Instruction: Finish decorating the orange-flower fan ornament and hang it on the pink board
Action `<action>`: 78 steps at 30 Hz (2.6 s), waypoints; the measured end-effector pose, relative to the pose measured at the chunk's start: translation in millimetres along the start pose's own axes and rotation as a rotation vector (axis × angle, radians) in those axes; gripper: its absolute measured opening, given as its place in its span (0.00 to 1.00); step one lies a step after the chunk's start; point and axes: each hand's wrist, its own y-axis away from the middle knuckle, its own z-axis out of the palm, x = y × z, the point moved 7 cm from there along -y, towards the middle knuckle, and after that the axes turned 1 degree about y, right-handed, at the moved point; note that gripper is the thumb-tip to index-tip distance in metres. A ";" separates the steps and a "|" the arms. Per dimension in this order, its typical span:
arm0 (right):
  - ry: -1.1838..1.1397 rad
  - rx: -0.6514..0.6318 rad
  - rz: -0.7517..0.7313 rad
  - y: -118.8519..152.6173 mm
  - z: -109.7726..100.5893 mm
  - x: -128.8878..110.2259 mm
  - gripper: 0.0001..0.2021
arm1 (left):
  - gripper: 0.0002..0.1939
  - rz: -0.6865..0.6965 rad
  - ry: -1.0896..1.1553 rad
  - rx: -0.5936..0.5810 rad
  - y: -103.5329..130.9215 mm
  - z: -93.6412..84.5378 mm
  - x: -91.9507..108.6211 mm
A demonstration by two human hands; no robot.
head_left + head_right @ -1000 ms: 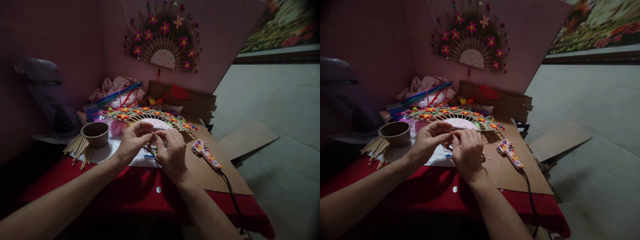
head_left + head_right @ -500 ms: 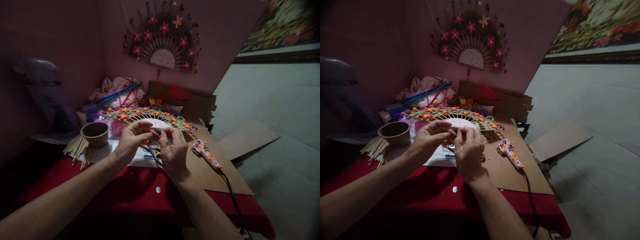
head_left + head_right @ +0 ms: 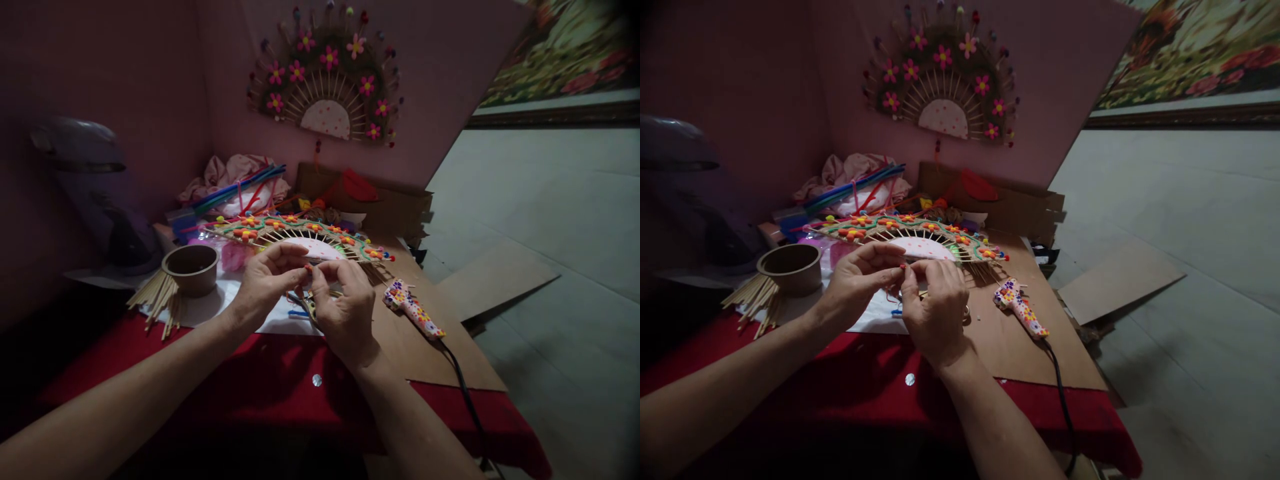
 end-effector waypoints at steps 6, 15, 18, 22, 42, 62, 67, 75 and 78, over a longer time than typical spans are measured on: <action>0.028 -0.041 -0.008 0.2 0.9 -2.1 0.05 | 0.13 0.091 -0.072 -0.006 4.1 5.2 7.5; 0.016 -0.014 0.014 -0.7 0.8 -0.3 0.06 | 0.09 0.169 -0.146 -0.011 8.0 8.1 11.8; 0.007 -0.007 0.016 -0.8 0.8 0.1 0.06 | 0.11 0.113 -0.108 -0.011 6.1 6.8 8.8; -0.003 -0.018 0.014 -0.7 1.3 -0.6 0.05 | 0.12 0.068 -0.067 -0.013 4.7 6.8 6.9; -0.003 -0.034 0.062 -0.3 2.0 2.7 0.08 | 0.14 0.077 -0.035 -0.039 4.2 7.3 4.6; -0.018 -0.026 -0.029 -0.7 1.8 -0.8 0.03 | 0.15 0.004 0.060 -0.027 0.7 3.9 -1.5; 0.040 -0.014 -0.105 -0.8 1.2 -5.6 0.03 | 0.15 0.019 0.029 -0.036 1.3 4.7 0.3; 0.147 -0.051 -0.187 1.7 5.1 -5.6 0.03 | 0.14 0.034 -0.010 0.011 2.5 2.9 3.2; 0.190 -0.067 -0.212 2.7 6.9 -5.6 0.04 | 0.14 0.037 -0.028 0.024 2.8 1.8 3.3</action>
